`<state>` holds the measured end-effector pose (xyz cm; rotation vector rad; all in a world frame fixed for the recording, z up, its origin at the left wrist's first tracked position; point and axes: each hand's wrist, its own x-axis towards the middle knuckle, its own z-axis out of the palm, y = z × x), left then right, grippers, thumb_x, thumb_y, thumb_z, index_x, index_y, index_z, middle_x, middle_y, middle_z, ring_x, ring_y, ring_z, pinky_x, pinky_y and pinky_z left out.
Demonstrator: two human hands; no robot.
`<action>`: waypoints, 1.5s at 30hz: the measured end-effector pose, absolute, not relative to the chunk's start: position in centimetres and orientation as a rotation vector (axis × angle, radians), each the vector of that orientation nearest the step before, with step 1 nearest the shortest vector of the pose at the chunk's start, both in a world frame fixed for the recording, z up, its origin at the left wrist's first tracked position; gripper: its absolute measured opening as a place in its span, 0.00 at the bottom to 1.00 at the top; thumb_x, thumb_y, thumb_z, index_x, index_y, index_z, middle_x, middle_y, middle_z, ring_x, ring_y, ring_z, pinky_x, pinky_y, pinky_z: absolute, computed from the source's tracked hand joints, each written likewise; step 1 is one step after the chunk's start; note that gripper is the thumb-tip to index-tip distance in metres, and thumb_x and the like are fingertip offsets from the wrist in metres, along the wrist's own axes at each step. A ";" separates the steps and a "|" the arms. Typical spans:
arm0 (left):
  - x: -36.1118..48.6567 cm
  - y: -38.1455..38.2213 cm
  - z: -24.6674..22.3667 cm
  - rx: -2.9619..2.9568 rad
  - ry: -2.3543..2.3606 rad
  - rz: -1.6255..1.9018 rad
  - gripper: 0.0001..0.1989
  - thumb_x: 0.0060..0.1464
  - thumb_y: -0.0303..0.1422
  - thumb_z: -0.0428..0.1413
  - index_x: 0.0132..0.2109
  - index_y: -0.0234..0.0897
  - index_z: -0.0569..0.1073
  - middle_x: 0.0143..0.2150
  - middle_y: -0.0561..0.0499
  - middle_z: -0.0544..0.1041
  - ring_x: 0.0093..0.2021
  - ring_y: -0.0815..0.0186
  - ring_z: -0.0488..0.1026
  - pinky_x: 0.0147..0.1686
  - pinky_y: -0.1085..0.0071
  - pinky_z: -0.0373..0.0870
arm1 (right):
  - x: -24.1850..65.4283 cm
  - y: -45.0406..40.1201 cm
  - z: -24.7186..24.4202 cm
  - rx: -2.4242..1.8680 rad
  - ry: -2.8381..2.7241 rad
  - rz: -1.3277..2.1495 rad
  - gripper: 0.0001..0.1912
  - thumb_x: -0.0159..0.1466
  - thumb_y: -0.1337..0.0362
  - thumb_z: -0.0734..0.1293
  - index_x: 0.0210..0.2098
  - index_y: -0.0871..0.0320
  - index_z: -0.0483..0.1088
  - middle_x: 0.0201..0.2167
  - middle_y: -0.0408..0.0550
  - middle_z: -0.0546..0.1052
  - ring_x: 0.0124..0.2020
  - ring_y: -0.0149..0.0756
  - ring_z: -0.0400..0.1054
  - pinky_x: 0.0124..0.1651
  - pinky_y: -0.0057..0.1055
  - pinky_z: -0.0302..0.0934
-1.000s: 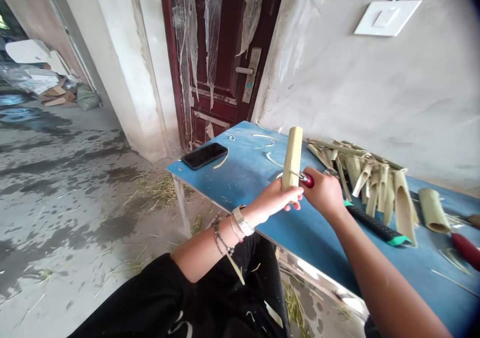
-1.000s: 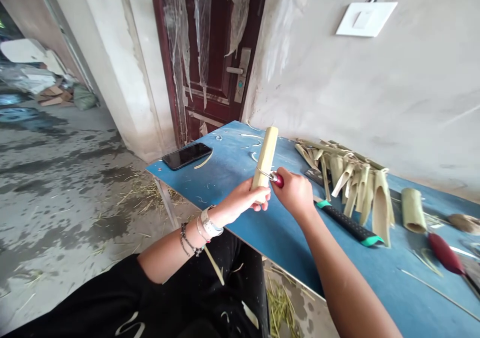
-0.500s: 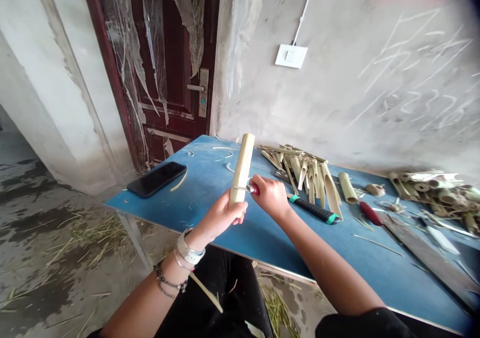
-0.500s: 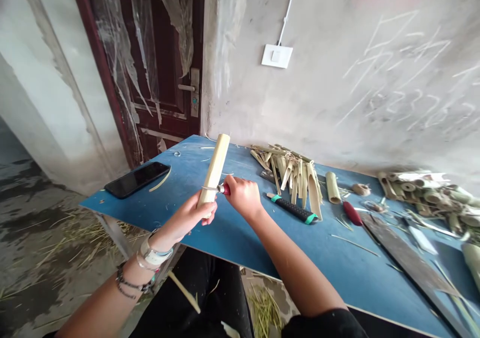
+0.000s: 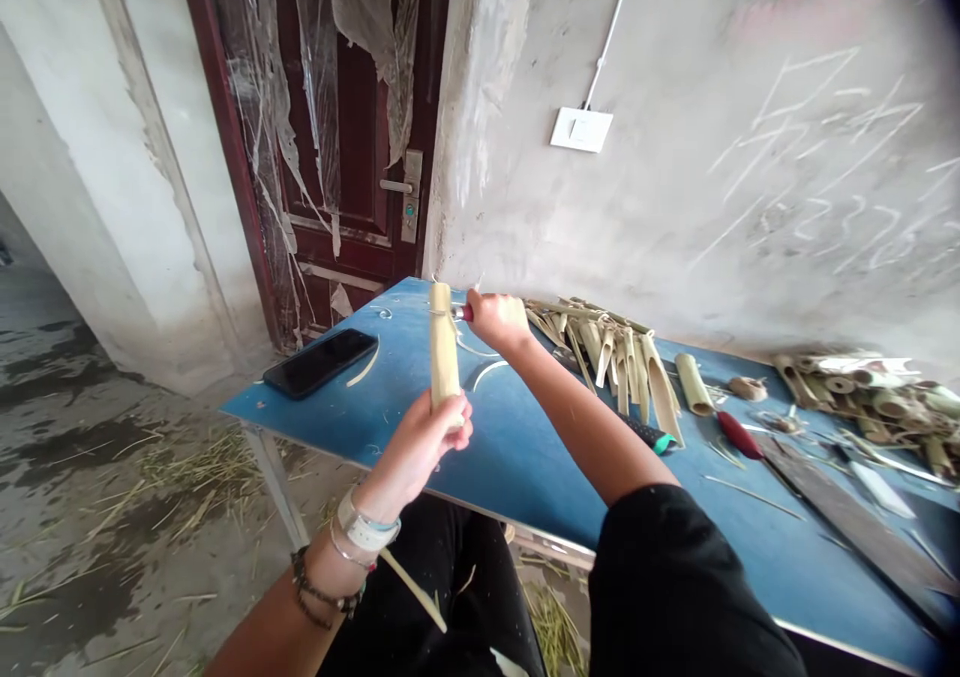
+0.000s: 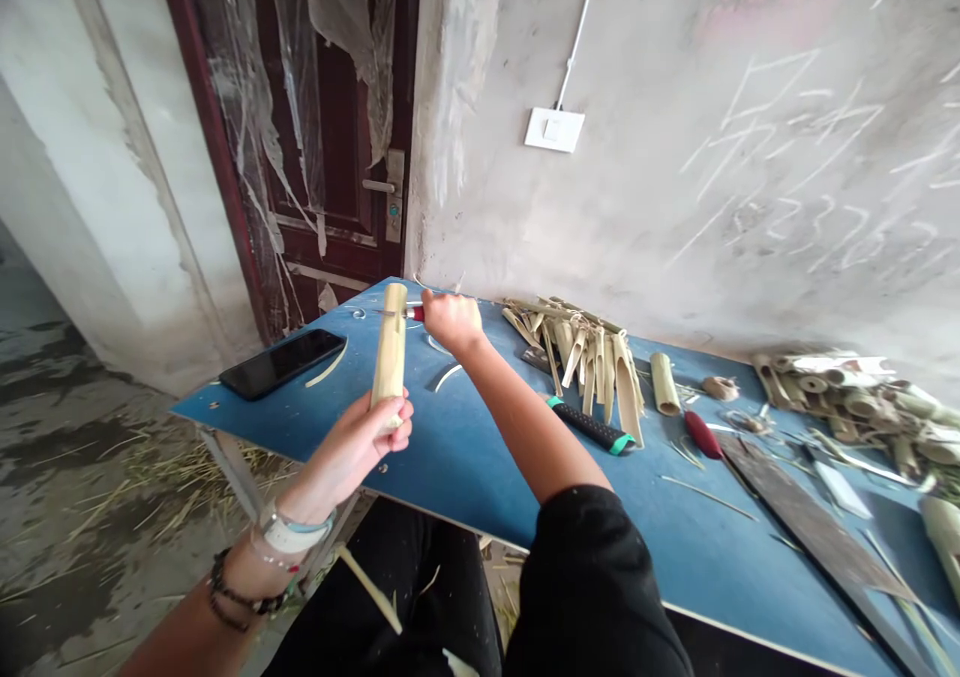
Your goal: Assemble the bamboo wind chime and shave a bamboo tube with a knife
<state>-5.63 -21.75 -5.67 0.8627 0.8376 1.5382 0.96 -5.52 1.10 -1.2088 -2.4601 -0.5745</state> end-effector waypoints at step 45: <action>-6.2 -22.6 -6.8 0.951 1.098 1.533 0.17 0.48 0.41 0.58 0.35 0.33 0.61 0.28 0.54 0.65 0.23 0.75 0.62 0.23 0.76 0.58 | 1.6 -7.6 -1.7 -1.100 -2.670 -0.470 0.14 0.66 0.60 0.54 0.43 0.55 0.68 0.36 0.51 0.77 0.36 0.42 0.73 0.35 0.32 0.61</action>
